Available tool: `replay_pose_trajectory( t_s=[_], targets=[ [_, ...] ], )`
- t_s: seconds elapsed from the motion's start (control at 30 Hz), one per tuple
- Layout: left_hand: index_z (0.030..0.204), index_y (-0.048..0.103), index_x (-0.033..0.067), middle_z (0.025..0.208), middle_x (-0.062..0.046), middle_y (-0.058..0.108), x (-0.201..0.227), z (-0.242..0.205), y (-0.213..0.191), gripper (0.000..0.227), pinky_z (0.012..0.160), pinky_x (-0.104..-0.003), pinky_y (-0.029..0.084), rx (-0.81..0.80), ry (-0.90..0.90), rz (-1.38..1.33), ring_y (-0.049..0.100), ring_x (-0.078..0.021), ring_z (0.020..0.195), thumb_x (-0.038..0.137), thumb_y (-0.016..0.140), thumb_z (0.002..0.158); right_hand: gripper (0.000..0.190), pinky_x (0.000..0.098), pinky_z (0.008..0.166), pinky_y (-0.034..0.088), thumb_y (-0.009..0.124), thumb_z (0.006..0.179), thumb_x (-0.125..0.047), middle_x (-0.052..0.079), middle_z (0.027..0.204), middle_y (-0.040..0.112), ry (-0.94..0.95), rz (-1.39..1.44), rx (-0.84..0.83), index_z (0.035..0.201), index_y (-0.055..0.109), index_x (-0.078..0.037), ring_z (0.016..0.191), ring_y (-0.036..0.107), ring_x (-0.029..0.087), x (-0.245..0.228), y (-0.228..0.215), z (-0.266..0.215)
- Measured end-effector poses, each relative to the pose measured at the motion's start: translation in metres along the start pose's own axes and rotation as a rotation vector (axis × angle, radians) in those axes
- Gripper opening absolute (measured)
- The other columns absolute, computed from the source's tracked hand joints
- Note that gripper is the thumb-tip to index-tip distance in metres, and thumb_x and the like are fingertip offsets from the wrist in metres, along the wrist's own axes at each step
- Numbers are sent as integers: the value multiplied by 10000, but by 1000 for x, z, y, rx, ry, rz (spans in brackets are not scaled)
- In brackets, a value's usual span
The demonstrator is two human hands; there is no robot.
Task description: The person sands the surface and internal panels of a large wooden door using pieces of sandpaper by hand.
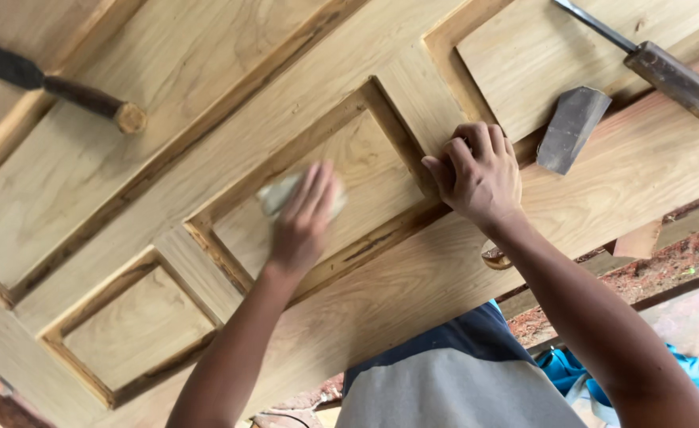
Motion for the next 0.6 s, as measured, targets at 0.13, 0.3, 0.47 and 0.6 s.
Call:
replay_pose_trajectory(
  t_s=[0.13,0.3,0.47,0.6],
  targets=[
    [1329,636,-58,1468,-230,547,10,70,14,402,1179,-433,417,-31,-42,-63,527,-362,1378,-19,434,984,311,400,867,508,747,966,-379,81,1052,579,-3,-34,-23,884,628,-104,955,594,311,1,8,-3],
    [1324,650,-53,1449,-216,592,-15,-1,-3,385,1143,-438,457,-18,-53,-20,557,-362,1358,-19,430,1009,305,421,836,523,774,954,-342,95,1009,563,-37,6,18,861,628,-91,913,595,326,1,1,3],
    [1297,648,-82,1421,-254,579,9,80,39,375,1131,-451,475,85,20,-91,563,-387,1334,-25,423,1002,358,413,823,500,730,987,-394,91,1016,565,-33,-30,18,852,605,-86,938,592,331,1,7,-1],
    [1270,670,-69,1407,-230,604,-3,29,10,364,1119,-464,486,95,25,-146,579,-384,1318,-17,412,1019,344,401,879,515,749,989,-395,77,1026,573,-42,-26,15,863,620,-102,939,595,312,1,7,-2]
  ],
)
Point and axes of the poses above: each hand's wrist, its own z-axis towards the middle knuckle, its own y-axis out of the palm, x = y × z, the point moved 9 cm from there along z, towards the middle knuckle
